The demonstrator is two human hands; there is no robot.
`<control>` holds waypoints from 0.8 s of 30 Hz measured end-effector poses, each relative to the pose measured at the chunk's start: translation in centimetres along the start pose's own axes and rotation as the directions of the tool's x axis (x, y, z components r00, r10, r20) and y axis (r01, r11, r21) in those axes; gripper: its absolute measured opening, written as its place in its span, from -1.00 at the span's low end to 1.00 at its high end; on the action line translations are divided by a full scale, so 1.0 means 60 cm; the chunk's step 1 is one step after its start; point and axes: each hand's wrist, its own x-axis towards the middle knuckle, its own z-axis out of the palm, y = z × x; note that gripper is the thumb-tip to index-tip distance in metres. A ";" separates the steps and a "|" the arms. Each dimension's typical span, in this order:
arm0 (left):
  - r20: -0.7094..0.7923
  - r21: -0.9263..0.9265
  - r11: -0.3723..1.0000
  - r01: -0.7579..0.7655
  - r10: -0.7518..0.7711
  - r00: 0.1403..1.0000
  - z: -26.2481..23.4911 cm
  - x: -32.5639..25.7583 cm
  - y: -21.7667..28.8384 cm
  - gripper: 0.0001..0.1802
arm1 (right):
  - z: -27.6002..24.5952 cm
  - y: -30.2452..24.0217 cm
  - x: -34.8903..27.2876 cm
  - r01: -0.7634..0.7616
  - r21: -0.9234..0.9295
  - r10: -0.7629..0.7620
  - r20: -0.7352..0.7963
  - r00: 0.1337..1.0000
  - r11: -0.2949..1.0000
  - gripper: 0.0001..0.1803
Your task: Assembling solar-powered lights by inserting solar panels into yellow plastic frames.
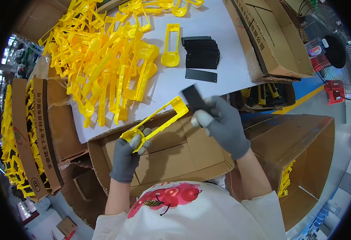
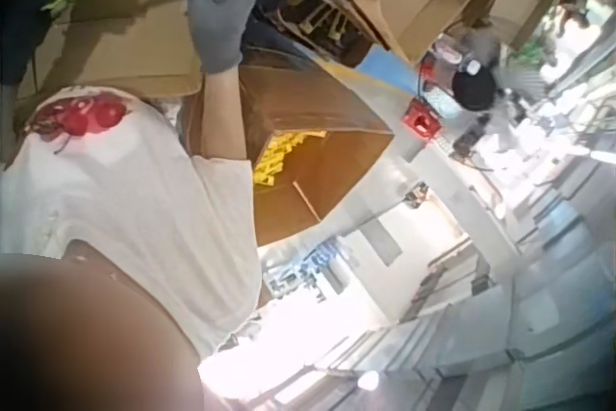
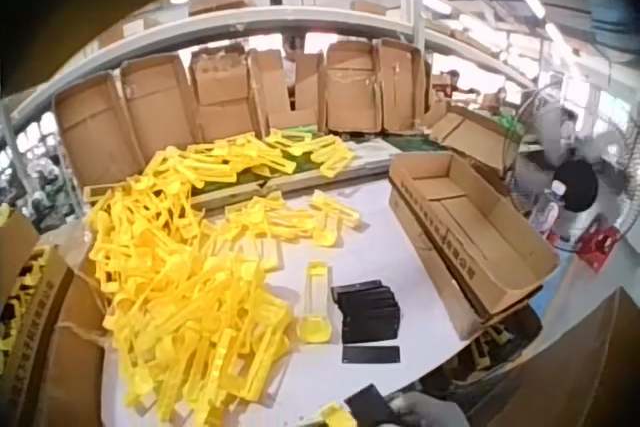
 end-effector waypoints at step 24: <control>0.136 0.276 0.960 0.053 -0.093 0.986 0.043 -0.004 -0.013 -0.70 | 0.044 0.000 -0.018 0.291 -0.778 -0.176 0.232 0.957 0.557 -0.77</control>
